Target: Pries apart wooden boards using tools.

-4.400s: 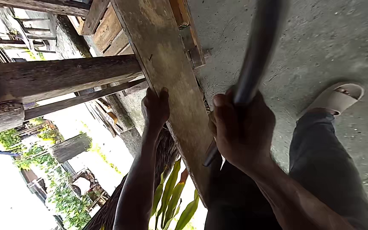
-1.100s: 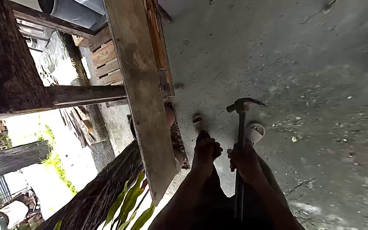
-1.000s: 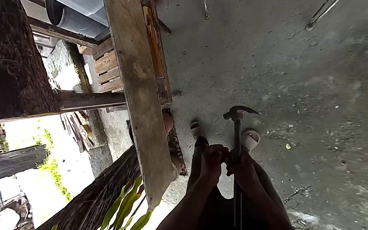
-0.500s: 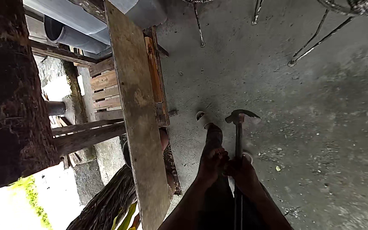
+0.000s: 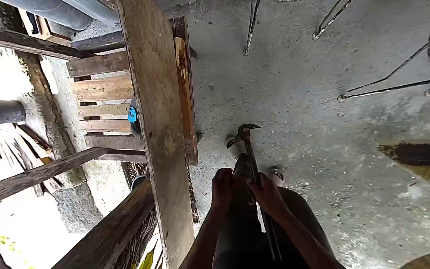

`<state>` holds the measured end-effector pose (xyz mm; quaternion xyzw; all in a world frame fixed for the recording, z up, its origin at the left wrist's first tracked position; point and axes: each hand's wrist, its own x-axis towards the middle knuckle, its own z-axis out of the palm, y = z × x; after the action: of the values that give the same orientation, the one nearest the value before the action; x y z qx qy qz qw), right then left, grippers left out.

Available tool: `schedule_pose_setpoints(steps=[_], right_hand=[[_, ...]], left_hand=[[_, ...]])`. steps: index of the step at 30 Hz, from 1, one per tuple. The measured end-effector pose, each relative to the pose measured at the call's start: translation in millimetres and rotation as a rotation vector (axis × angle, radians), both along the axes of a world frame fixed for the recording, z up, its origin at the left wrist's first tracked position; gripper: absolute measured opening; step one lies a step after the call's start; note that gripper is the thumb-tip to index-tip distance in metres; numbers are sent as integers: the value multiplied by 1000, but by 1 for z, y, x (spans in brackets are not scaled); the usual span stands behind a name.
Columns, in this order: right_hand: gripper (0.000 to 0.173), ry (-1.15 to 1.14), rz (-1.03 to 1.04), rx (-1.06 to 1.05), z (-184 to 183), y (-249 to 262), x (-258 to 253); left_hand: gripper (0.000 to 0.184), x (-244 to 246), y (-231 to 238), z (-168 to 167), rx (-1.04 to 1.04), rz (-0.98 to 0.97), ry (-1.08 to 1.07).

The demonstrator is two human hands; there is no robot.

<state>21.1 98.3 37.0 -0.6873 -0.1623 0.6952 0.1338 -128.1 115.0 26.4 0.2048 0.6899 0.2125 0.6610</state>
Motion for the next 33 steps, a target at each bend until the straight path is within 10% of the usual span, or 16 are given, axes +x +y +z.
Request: schedule_pose_setpoints(steps=[11, 20, 26, 33], right_hand=[[36, -281, 497, 224, -19, 207, 48], [38, -288, 401, 409, -91, 477, 24], [41, -214, 978, 277, -99, 495, 44], [38, -295, 698, 340, -103, 510, 37]], left_hand=[[22, -45, 18, 1, -120, 305, 218], [18, 27, 39, -15, -272, 514, 265], [20, 85, 77, -10, -332, 436, 209], [28, 85, 101, -11, -319, 337, 235]])
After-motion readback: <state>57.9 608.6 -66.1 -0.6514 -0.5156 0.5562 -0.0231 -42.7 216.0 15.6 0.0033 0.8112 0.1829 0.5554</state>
